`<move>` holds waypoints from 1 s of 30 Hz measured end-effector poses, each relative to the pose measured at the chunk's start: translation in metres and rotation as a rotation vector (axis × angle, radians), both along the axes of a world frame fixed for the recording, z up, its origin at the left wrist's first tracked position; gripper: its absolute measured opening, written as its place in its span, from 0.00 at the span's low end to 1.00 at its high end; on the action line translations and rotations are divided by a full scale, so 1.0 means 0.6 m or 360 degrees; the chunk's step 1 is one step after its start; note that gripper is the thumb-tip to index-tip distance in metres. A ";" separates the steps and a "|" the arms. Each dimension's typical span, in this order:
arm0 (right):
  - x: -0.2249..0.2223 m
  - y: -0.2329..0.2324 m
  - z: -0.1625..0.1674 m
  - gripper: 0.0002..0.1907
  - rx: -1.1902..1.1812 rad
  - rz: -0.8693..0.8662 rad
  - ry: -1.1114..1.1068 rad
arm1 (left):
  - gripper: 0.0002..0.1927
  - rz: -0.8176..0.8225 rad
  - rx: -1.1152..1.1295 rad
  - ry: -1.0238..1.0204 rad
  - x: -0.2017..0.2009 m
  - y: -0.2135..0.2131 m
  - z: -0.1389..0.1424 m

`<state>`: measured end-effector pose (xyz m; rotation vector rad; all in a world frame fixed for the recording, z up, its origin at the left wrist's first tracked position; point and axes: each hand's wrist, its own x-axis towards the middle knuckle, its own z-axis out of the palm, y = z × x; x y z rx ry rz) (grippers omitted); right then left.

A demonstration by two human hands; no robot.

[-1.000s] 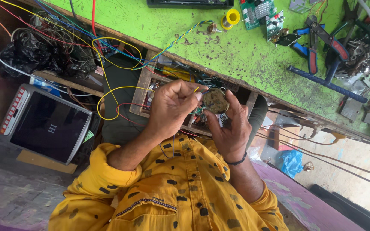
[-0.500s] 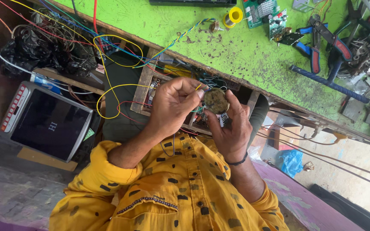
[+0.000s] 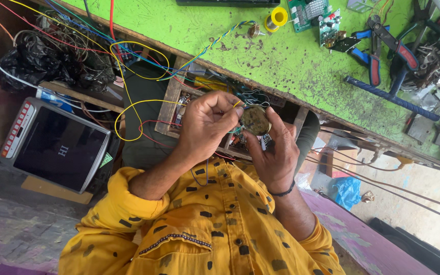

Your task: The person strips and twists colored wires, then uses a soldering iron to attach them to a small circuit board. They also use pliers to trim wire ends and handle a green PCB and a black plastic housing during the process.

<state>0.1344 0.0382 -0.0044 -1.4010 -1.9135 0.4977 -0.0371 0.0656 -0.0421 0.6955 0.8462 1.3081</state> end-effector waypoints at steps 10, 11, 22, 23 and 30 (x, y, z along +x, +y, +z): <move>0.008 0.006 0.002 0.36 -0.0007 -0.0038 -0.0106 | 0.09 -0.0013 0.0075 -0.0081 0.005 0.000 -0.009; 0.010 0.008 0.003 0.35 0.0009 -0.0013 -0.0064 | 0.11 -0.0036 0.0116 -0.0028 0.003 0.000 -0.008; 0.023 0.025 -0.005 0.32 0.0046 0.0167 0.0022 | 0.16 -0.0339 -0.0131 -0.0138 -0.004 -0.004 0.007; 0.023 0.025 -0.005 0.32 0.0043 0.0174 0.0045 | 0.16 -0.0336 -0.0082 -0.0084 -0.005 -0.005 0.008; 0.021 0.022 -0.003 0.31 0.0071 0.0195 0.0067 | 0.14 -0.0320 -0.0114 -0.0146 -0.004 -0.003 0.011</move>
